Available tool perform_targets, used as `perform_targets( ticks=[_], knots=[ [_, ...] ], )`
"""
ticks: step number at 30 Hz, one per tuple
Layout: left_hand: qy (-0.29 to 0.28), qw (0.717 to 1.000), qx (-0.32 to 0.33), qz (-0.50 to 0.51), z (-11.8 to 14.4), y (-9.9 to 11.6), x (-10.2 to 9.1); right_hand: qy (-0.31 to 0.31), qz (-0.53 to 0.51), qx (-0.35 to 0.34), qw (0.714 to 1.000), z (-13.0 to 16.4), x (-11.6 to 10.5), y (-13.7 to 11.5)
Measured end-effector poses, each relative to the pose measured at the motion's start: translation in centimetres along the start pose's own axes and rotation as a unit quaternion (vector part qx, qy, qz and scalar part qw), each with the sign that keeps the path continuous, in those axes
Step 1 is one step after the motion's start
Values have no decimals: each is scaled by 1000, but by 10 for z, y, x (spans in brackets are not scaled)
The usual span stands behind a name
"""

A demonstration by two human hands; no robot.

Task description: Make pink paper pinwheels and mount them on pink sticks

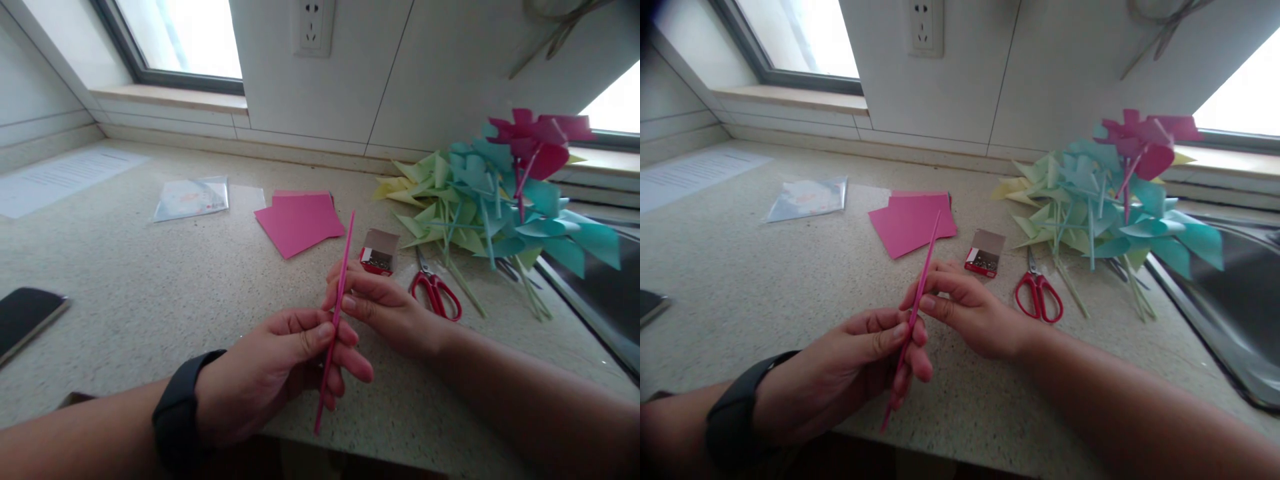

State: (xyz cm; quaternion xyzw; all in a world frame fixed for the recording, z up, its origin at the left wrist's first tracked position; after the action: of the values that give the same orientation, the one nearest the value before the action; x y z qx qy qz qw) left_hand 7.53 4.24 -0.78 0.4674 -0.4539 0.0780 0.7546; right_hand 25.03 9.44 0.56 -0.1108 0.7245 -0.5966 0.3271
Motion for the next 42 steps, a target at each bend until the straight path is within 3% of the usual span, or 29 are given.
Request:
perform_targets(
  ticks=[4, 10, 14, 18, 23, 26, 29, 35, 42],
  knots=[
    [44, 993, 9, -110, -2, 3, 1, 23, 20, -2, 1000, -1, 0, 3],
    [124, 953, 125, -247, -4, 19, 0, 94, 121, -33, 988, 1, 5, -10],
    [89, 948, 144, -268, 0, 23, 2, 129, 209, -16, 969, 10, 15, -37],
    [74, 952, 135, -264, 10, 20, 10, 121, 240, 15, 963, 23, 28, -55],
    [44, 960, 97, -258, 25, 11, 27, 184, 167, 35, 968, 48, 43, -49],
    [47, 962, 77, -257, 33, 3, 32, 286, 141, 36, 947, 68, 55, -37],
    [58, 963, 62, -258, 41, -8, 31, 344, 143, 36, 927, 87, 70, -28],
    [39, 959, 43, -276, 50, -22, 23, 372, 190, 28, 908, 109, 93, -31],
    [3, 940, 46, -339, 52, -10, 17, 367, 265, 17, 891, 109, 98, -50]
  ],
)
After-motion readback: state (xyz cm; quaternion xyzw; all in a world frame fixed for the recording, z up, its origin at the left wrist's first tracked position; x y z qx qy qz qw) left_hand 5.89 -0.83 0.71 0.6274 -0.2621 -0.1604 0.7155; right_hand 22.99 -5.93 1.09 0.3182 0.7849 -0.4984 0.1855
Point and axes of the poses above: each hand's wrist, its own z-axis away from the middle knuckle, its own x-axis out of the palm, y = z × x, the point moved 2 cm from there along -z, towards the middle knuckle, and after that the axes turned 12 degrees about x, right-handed, at the moved point
